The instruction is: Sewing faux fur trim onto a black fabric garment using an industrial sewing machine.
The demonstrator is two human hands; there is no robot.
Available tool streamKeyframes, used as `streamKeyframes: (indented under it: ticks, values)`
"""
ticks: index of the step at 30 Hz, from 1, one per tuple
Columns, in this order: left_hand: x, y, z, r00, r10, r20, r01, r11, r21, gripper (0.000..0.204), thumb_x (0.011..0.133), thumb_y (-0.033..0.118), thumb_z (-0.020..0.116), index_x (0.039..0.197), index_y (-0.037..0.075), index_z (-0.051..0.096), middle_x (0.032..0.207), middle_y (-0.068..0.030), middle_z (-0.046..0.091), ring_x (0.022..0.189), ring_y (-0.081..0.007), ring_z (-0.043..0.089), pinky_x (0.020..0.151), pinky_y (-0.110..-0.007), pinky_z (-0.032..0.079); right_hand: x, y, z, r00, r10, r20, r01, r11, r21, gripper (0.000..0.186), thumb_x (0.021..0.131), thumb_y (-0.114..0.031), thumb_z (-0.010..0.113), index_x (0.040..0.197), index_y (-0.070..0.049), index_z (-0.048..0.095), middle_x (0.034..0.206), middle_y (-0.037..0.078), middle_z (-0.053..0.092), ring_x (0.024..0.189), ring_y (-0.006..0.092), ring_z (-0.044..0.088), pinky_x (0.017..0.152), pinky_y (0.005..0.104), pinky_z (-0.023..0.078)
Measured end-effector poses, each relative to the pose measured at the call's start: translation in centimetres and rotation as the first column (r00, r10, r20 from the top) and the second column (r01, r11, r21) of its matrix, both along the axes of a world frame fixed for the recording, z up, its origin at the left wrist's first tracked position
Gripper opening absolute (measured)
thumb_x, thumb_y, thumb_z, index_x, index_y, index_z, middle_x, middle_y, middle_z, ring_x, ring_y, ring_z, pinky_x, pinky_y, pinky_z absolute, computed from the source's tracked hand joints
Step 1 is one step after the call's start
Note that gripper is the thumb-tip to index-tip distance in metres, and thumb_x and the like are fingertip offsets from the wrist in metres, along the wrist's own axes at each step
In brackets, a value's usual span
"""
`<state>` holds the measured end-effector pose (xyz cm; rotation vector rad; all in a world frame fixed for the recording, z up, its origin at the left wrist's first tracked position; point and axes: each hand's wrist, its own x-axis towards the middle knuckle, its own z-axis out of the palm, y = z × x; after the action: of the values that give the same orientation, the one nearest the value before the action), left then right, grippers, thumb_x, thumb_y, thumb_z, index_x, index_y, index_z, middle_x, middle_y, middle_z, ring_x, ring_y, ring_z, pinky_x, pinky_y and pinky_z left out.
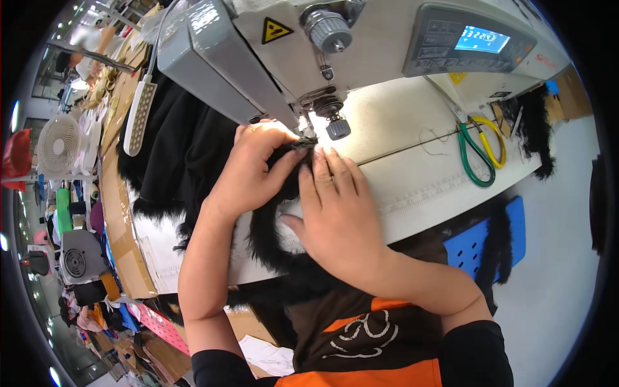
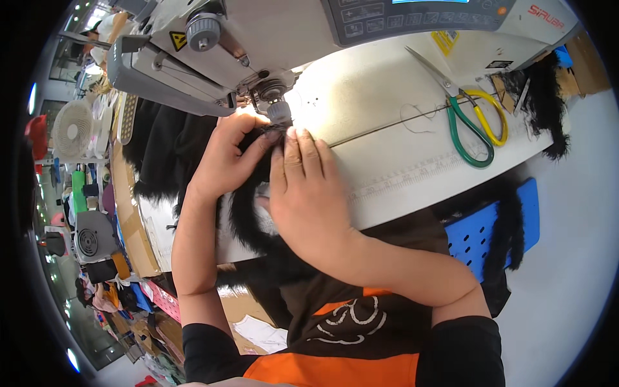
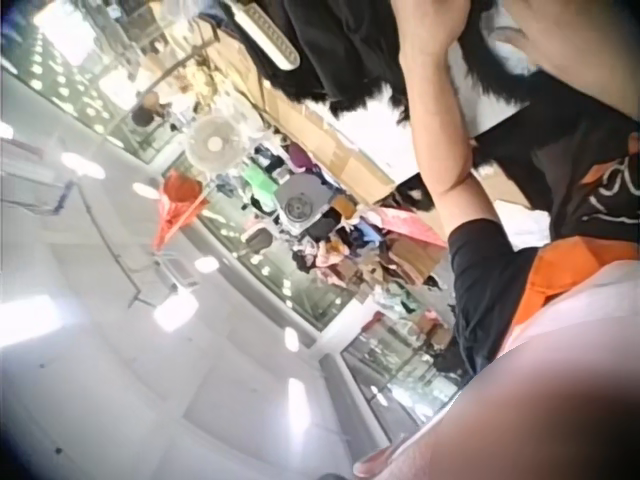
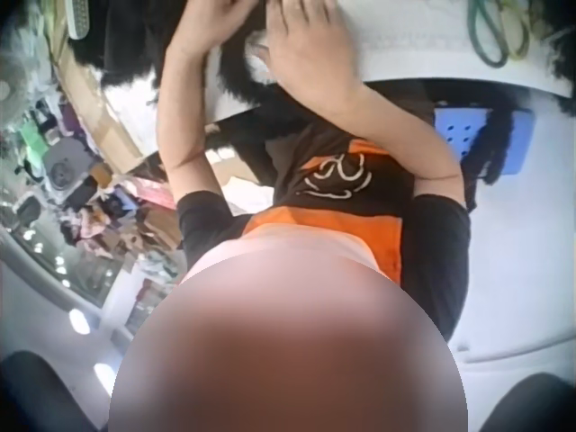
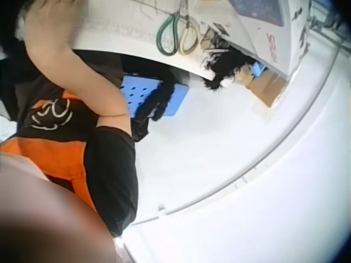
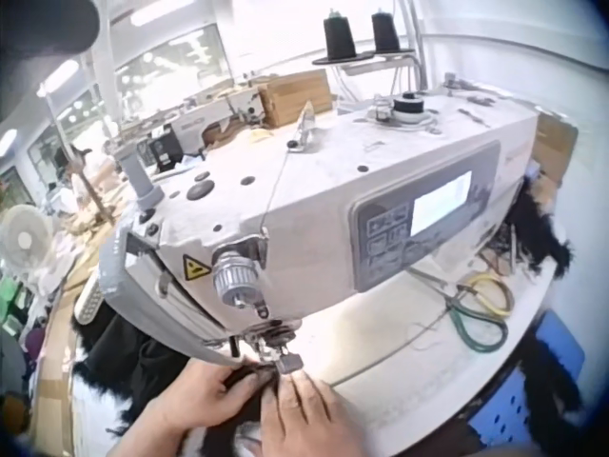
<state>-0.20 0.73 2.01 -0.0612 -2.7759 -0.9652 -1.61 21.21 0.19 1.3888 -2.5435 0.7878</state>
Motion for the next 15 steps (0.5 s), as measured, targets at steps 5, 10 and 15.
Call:
streamKeyframes:
  ticks: [5, 10, 15]
  values:
    - [-0.1, 0.3, 0.3, 1.000, 0.004, -0.006, -0.005, 0.998, -0.056, 0.016, 0.095, 0.017, 0.078, 0.099, 0.003, 0.072, 0.091, -0.0106, 0.068, 0.094, -0.0320, 0.064, 0.093, -0.042, 0.042, 2.2, -1.1, 0.4, 0.993, 0.037, 0.111, -0.038, 0.999, 0.009, 0.081, 0.081, -0.040, 0.088, 0.135, 0.014, 0.063, 0.144, 0.039, 0.058, 0.145, 0.0526, 0.050, 0.126, 0.0607, 0.035]
    - [-0.4, 0.9, 0.6, 1.000, 0.022, 0.018, -0.021, 0.996, -0.091, 0.020, 0.092, 0.018, 0.081, 0.096, 0.001, 0.072, 0.090, -0.0119, 0.069, 0.098, -0.0333, 0.065, 0.097, -0.043, 0.044, 4.2, -2.4, -0.6, 0.996, 0.044, 0.075, -0.045, 0.999, 0.015, 0.059, 0.086, -0.036, 0.081, 0.122, 0.009, 0.072, 0.142, 0.039, 0.059, 0.144, 0.0579, 0.048, 0.128, 0.0684, 0.028]
    - [0.0, 0.9, 0.5, 0.998, 0.018, -0.056, -0.025, 0.994, -0.111, 0.018, 0.083, 0.007, 0.083, 0.096, 0.001, 0.072, 0.090, -0.0132, 0.068, 0.100, -0.0367, 0.065, 0.102, -0.048, 0.048, 6.9, -2.1, -1.2, 0.968, 0.246, 0.040, -0.241, 0.965, -0.104, 0.027, 0.091, -0.017, 0.064, 0.098, 0.005, 0.077, 0.119, 0.029, 0.073, 0.132, 0.0492, 0.060, 0.127, 0.0656, 0.033]
